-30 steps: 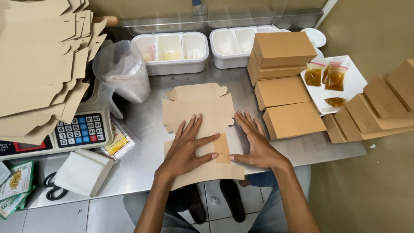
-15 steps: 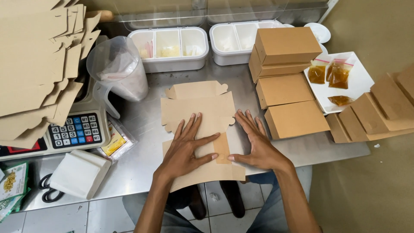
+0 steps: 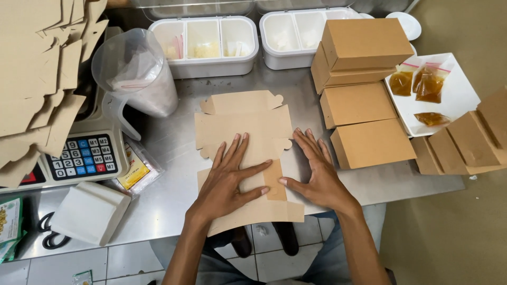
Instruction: The person assembles flat cardboard box blanks into finished boxes by folding and tucking the flaps. They handle each blank one at a time, fold the side and bottom flaps, and place the completed boxes into a stack on the right side of the table.
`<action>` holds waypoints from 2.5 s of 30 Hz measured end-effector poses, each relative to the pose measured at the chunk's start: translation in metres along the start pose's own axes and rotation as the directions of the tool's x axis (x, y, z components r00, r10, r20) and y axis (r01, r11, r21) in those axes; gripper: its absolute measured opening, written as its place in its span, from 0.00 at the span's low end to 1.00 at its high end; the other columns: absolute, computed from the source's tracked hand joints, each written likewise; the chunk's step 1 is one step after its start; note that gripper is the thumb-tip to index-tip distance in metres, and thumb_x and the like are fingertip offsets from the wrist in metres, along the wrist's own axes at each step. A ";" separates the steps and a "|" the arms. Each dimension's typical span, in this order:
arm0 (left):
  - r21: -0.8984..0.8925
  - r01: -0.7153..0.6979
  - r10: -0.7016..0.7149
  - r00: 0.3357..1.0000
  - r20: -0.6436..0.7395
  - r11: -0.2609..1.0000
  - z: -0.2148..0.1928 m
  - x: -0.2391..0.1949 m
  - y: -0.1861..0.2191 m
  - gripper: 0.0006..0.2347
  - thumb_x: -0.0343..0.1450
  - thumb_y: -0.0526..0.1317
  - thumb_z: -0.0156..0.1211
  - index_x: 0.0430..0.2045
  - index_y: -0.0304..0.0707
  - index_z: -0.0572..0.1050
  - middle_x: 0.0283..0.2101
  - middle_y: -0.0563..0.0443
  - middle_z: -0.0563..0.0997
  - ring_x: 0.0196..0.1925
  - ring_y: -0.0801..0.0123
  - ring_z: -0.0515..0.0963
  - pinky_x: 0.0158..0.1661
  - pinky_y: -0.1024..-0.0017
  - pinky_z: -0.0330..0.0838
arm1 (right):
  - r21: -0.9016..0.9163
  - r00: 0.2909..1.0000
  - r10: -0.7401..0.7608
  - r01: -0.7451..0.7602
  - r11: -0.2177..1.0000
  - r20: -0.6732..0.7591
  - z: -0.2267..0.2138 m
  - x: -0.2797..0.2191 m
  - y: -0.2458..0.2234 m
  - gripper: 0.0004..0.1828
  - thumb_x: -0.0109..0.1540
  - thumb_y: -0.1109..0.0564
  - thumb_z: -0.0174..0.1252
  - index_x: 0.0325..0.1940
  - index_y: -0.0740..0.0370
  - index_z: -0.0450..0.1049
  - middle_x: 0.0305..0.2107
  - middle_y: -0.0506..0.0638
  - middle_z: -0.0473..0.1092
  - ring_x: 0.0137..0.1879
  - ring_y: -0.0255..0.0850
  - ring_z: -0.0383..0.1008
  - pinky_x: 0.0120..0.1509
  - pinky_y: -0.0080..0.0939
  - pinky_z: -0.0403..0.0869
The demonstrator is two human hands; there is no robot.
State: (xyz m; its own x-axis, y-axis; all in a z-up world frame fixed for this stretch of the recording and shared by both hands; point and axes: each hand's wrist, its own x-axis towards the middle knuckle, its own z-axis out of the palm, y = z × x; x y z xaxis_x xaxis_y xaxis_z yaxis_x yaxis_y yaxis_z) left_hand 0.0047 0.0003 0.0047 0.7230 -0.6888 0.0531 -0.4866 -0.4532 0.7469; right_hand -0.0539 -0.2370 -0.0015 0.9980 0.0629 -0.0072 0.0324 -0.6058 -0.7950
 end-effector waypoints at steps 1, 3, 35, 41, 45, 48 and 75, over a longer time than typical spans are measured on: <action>-0.002 0.001 -0.001 1.000 0.002 1.000 0.000 0.000 0.000 0.22 0.66 0.47 0.73 0.56 0.51 0.80 0.77 0.25 0.50 0.80 0.36 0.42 0.73 0.41 0.25 | 0.000 1.000 0.003 -0.003 1.000 0.001 0.001 0.000 -0.001 0.57 0.54 0.50 0.73 0.80 0.65 0.50 0.77 0.64 0.48 0.84 0.61 0.34 0.82 0.63 0.28; 0.002 -0.004 0.004 1.000 -0.009 1.000 0.000 0.001 0.000 0.22 0.66 0.47 0.73 0.56 0.50 0.81 0.76 0.25 0.51 0.80 0.35 0.43 0.73 0.41 0.26 | -0.003 0.999 0.023 -0.023 1.000 -0.037 0.003 0.001 -0.004 0.54 0.55 0.49 0.72 0.79 0.65 0.52 0.76 0.63 0.50 0.83 0.60 0.37 0.83 0.63 0.30; -0.214 -0.088 0.014 0.946 -0.324 0.973 -0.002 -0.010 0.002 0.16 0.68 0.35 0.68 0.51 0.43 0.82 0.66 0.31 0.72 0.72 0.36 0.64 0.70 0.40 0.46 | -0.121 0.959 0.088 -0.125 0.985 -0.271 0.021 0.008 -0.002 0.41 0.61 0.44 0.67 0.73 0.63 0.61 0.69 0.59 0.61 0.81 0.55 0.51 0.82 0.62 0.43; -0.157 -0.092 -0.024 0.790 -0.612 0.983 -0.022 -0.047 -0.002 0.08 0.74 0.32 0.61 0.45 0.36 0.82 0.55 0.38 0.83 0.63 0.43 0.78 0.63 0.46 0.67 | -0.124 0.957 0.055 -0.093 0.988 -0.285 0.020 0.007 0.001 0.41 0.61 0.44 0.67 0.73 0.64 0.62 0.69 0.60 0.62 0.80 0.57 0.53 0.81 0.63 0.45; -0.006 0.143 -0.117 0.788 -0.605 0.990 -0.028 -0.079 -0.019 0.15 0.71 0.34 0.65 0.52 0.30 0.79 0.56 0.31 0.80 0.61 0.34 0.76 0.63 0.43 0.65 | -0.157 0.957 0.036 -0.084 0.984 -0.288 0.022 0.006 0.004 0.40 0.62 0.44 0.66 0.72 0.63 0.62 0.68 0.59 0.62 0.80 0.57 0.53 0.80 0.64 0.47; 0.076 0.227 -0.142 0.803 -0.579 0.971 -0.024 -0.088 -0.017 0.17 0.71 0.38 0.66 0.54 0.28 0.78 0.60 0.29 0.76 0.65 0.32 0.71 0.65 0.42 0.62 | -0.195 0.954 0.001 -0.062 0.979 -0.299 0.024 0.004 0.005 0.39 0.62 0.43 0.66 0.72 0.63 0.63 0.68 0.59 0.63 0.79 0.57 0.54 0.80 0.63 0.48; 0.141 0.338 -0.257 0.878 -0.405 0.931 -0.025 -0.091 -0.007 0.22 0.74 0.48 0.60 0.60 0.34 0.75 0.68 0.31 0.70 0.75 0.41 0.62 0.73 0.48 0.48 | -0.059 0.985 -0.105 0.114 0.992 0.139 -0.008 -0.013 0.012 0.62 0.47 0.44 0.79 0.80 0.53 0.55 0.78 0.65 0.43 0.83 0.63 0.29 0.81 0.66 0.23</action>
State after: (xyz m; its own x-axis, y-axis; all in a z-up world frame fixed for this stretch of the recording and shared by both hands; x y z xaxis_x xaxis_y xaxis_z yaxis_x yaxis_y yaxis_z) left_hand -0.0457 0.0804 0.0114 0.9581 -0.2589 0.1225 -0.2776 -0.7342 0.6195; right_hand -0.0658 -0.2512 -0.0062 0.9719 0.2354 -0.0077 0.1491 -0.6402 -0.7536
